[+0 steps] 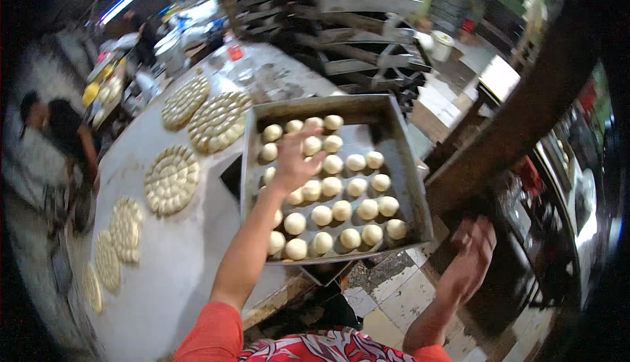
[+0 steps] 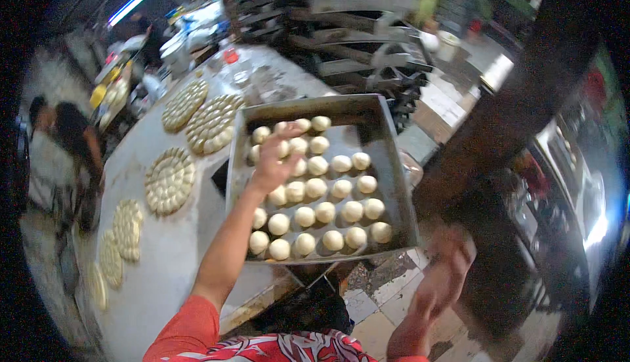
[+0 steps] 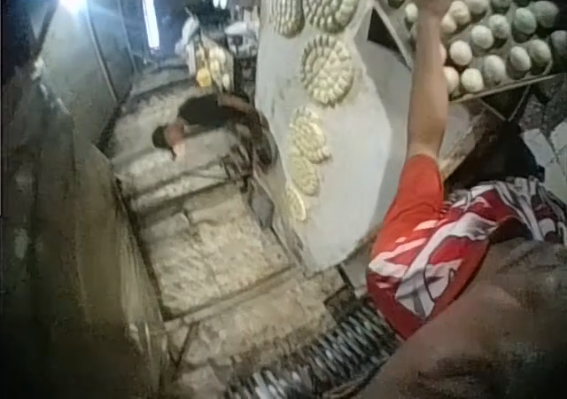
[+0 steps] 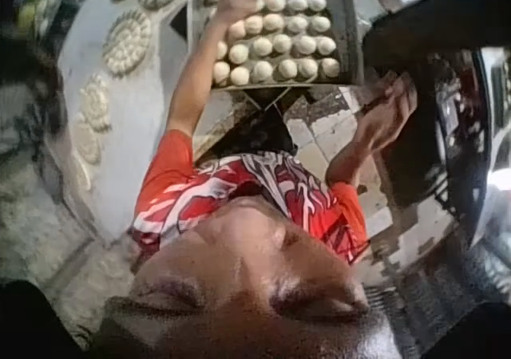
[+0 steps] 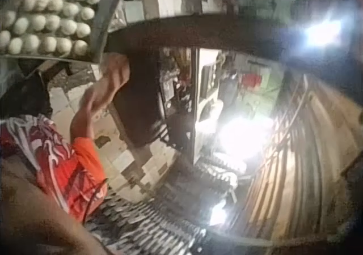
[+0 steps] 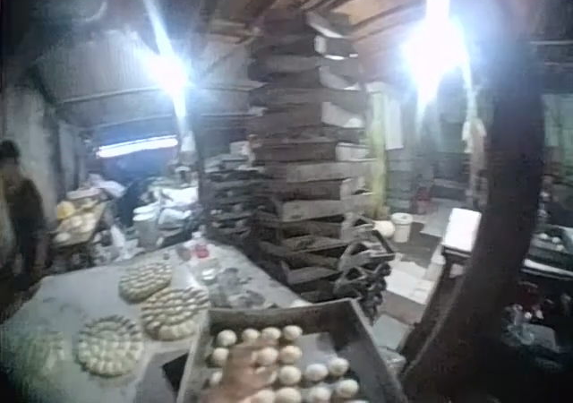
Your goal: Shaping bread dough balls and arranging them into patterns on a production table.
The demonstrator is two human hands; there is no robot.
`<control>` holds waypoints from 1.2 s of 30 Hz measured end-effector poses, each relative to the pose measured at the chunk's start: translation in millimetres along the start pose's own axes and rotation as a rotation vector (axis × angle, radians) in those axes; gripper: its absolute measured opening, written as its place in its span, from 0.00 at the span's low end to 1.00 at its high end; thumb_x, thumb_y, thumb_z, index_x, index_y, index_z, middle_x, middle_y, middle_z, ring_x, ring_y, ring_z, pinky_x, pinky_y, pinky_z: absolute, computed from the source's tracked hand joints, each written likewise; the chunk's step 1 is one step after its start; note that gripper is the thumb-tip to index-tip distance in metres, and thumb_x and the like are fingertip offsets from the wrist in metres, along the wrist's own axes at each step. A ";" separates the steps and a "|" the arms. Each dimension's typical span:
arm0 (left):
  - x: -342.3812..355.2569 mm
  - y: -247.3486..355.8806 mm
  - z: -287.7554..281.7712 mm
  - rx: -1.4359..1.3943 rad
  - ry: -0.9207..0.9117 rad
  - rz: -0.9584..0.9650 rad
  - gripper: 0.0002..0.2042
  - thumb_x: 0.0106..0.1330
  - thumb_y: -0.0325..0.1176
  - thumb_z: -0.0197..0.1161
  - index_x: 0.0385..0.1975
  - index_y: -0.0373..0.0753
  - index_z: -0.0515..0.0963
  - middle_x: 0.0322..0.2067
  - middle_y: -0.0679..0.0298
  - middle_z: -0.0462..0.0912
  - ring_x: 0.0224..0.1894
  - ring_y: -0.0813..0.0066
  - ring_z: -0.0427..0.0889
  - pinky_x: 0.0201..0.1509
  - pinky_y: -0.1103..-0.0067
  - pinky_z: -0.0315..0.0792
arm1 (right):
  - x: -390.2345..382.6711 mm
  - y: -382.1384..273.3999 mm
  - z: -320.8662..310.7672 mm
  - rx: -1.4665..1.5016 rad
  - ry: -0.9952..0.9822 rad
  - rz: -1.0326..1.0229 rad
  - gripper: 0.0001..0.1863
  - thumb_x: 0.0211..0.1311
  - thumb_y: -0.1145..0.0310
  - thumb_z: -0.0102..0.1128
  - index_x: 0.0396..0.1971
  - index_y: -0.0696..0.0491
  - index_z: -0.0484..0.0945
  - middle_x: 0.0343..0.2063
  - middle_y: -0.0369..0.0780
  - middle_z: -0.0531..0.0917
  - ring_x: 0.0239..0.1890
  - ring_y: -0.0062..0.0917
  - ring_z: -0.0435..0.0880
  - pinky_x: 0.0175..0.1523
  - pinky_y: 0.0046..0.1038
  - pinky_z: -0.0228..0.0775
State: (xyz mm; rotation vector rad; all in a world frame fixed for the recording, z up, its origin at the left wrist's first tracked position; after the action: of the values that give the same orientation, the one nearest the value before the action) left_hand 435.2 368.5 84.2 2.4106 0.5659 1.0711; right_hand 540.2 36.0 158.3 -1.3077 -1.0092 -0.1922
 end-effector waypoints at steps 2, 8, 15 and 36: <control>-61.6 -34.1 -96.1 -0.070 0.213 -0.300 0.16 0.54 0.29 0.61 0.44 0.39 0.73 0.47 0.54 0.75 0.50 0.58 0.72 0.55 0.67 0.64 | -44.9 -14.5 60.4 0.627 -0.211 0.172 0.20 0.62 0.51 0.48 0.37 0.56 0.72 0.44 0.45 0.74 0.44 0.32 0.75 0.49 0.32 0.68; -454.8 -78.6 -281.7 0.884 0.245 -1.151 0.23 0.60 0.40 0.58 0.54 0.38 0.66 0.58 0.53 0.64 0.61 0.55 0.59 0.62 0.63 0.53 | -273.7 -28.5 306.3 0.154 -1.340 0.058 0.12 0.53 0.70 0.59 0.38 0.57 0.74 0.40 0.45 0.76 0.44 0.37 0.74 0.49 0.36 0.66; -717.3 19.0 -388.2 0.966 0.327 -1.561 0.31 0.61 0.49 0.53 0.61 0.41 0.59 0.65 0.55 0.52 0.67 0.54 0.47 0.68 0.57 0.40 | -394.6 -91.1 575.2 -0.189 -1.142 -0.190 0.14 0.60 0.57 0.52 0.43 0.47 0.73 0.48 0.45 0.70 0.51 0.42 0.66 0.55 0.42 0.57; -692.8 25.2 -352.6 0.315 0.831 -0.848 0.25 0.56 0.33 0.58 0.54 0.34 0.64 0.55 0.49 0.66 0.59 0.49 0.62 0.63 0.58 0.53 | -525.3 -170.0 469.2 0.456 -1.645 0.983 0.14 0.63 0.57 0.54 0.34 0.54 0.70 0.26 0.33 0.74 0.30 0.16 0.72 0.36 0.21 0.67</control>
State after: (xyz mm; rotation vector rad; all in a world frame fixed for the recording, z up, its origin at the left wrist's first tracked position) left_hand -256.9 62.0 -94.8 1.4930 1.9145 1.5683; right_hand -111.3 173.4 -127.5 -1.2170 -1.3685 2.0136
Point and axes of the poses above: each hand's wrist, its own x-axis towards the middle knuckle, its own z-axis out of the palm, y = z × x, the point moved 6 cm from there along x, towards the middle knuckle
